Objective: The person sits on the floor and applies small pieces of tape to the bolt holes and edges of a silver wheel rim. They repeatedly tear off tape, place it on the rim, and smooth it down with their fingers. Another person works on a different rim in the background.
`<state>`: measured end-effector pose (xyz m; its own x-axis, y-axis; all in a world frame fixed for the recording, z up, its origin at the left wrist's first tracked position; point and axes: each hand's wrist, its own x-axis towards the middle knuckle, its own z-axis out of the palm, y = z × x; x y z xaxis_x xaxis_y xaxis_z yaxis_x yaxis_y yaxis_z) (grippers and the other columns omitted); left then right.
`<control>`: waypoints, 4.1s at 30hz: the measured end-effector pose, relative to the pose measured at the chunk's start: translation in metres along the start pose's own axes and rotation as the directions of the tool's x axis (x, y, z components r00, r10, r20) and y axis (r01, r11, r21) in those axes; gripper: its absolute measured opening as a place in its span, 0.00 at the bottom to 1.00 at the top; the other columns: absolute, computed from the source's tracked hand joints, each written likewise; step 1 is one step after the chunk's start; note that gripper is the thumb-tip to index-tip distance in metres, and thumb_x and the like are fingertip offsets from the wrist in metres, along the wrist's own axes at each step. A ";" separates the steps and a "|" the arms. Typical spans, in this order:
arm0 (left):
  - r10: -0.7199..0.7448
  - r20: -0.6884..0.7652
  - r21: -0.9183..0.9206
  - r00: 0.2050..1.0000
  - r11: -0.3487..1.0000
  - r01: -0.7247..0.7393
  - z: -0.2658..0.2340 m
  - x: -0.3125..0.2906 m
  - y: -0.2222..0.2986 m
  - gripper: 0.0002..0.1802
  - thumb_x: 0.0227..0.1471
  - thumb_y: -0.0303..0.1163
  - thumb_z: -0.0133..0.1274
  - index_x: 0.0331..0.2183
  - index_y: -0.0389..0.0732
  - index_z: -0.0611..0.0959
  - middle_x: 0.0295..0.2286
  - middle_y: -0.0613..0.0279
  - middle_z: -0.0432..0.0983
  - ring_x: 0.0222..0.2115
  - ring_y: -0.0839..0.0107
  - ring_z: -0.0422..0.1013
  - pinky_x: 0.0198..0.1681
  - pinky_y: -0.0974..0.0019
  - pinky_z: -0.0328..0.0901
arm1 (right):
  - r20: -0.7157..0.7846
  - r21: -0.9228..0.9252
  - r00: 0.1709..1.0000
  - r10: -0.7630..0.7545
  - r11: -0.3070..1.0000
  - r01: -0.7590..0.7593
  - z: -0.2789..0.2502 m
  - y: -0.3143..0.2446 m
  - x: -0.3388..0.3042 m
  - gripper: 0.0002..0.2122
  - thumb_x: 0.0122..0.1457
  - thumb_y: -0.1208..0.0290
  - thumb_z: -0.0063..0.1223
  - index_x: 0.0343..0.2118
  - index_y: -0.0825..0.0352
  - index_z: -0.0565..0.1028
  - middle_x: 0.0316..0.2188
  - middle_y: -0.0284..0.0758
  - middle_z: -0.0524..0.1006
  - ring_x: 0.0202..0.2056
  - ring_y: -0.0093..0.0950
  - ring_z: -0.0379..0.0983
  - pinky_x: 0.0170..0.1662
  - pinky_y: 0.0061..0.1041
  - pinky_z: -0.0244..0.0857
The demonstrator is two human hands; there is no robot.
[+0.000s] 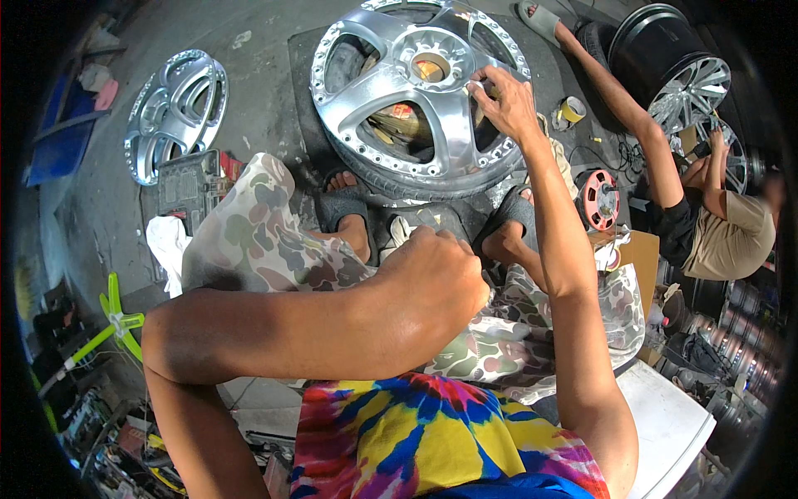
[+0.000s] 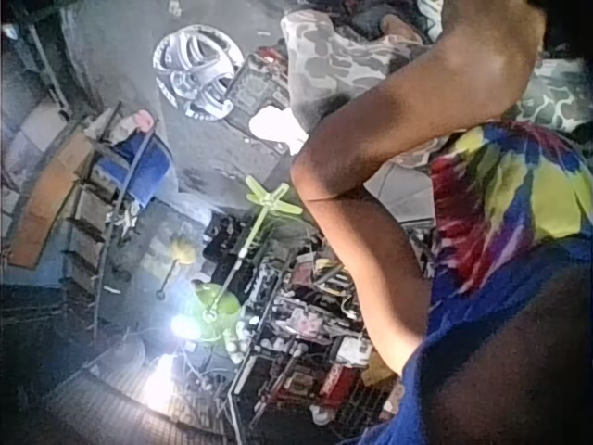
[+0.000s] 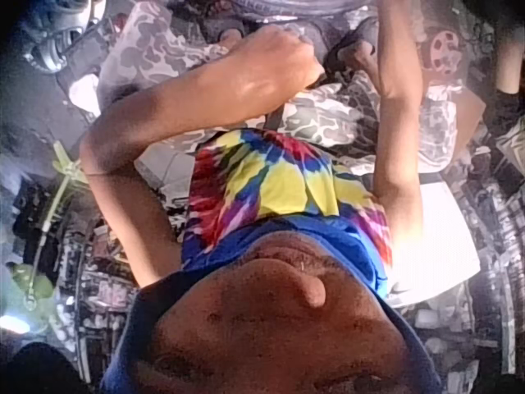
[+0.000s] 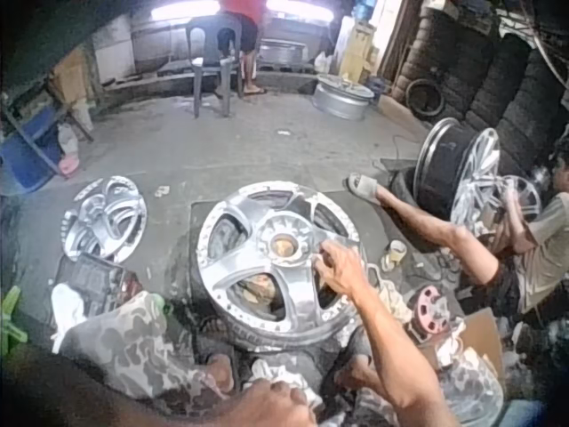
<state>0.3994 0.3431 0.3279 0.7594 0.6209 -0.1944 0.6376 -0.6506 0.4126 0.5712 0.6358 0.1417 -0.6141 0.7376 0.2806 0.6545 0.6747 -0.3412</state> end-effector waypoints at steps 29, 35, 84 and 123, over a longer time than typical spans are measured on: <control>-0.034 -0.015 -0.064 0.999 0.997 0.033 0.001 0.004 -0.017 0.13 0.46 0.28 0.58 0.36 0.34 0.84 0.36 0.48 0.81 0.39 0.55 0.79 0.41 0.57 0.73 | 0.050 0.124 0.995 0.081 0.988 -0.087 -0.009 0.006 -0.002 0.19 0.59 0.55 0.63 0.46 0.64 0.81 0.38 0.44 0.80 0.40 0.44 0.80 0.45 0.40 0.72; -0.019 -0.042 -0.099 0.999 0.995 0.014 0.000 0.004 -0.019 0.11 0.47 0.27 0.57 0.35 0.34 0.84 0.34 0.48 0.81 0.38 0.55 0.79 0.40 0.56 0.73 | 0.069 0.002 0.983 -0.169 0.986 0.170 -0.011 0.005 0.014 0.14 0.58 0.60 0.63 0.40 0.65 0.79 0.36 0.43 0.80 0.40 0.46 0.79 0.44 0.45 0.72; -0.346 -0.357 -0.461 0.868 0.873 0.158 -0.010 0.079 -0.184 0.10 0.58 0.33 0.65 0.32 0.35 0.88 0.21 0.67 0.79 0.26 0.82 0.73 0.31 0.71 0.67 | 0.155 0.789 0.957 0.243 0.552 -0.268 -0.054 -0.051 -0.062 0.13 0.68 0.64 0.57 0.47 0.68 0.85 0.30 0.25 0.78 0.34 0.15 0.70 0.40 0.21 0.64; -0.717 -0.076 -0.633 0.692 0.571 0.522 0.114 0.068 -0.269 0.29 0.69 0.49 0.43 0.36 0.31 0.83 0.30 0.52 0.82 0.32 0.63 0.79 0.40 0.59 0.71 | 0.394 0.840 0.585 0.708 -0.020 -0.542 0.058 0.065 -0.158 0.16 0.70 0.56 0.56 0.41 0.66 0.83 0.31 0.27 0.80 0.21 0.15 0.61 0.26 0.19 0.56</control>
<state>0.2948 0.5107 0.1024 0.0586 0.9300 -0.3629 0.6785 0.2296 0.6978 0.6853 0.5613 0.0235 -0.0697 0.8996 -0.4312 -0.0504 -0.4349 -0.8991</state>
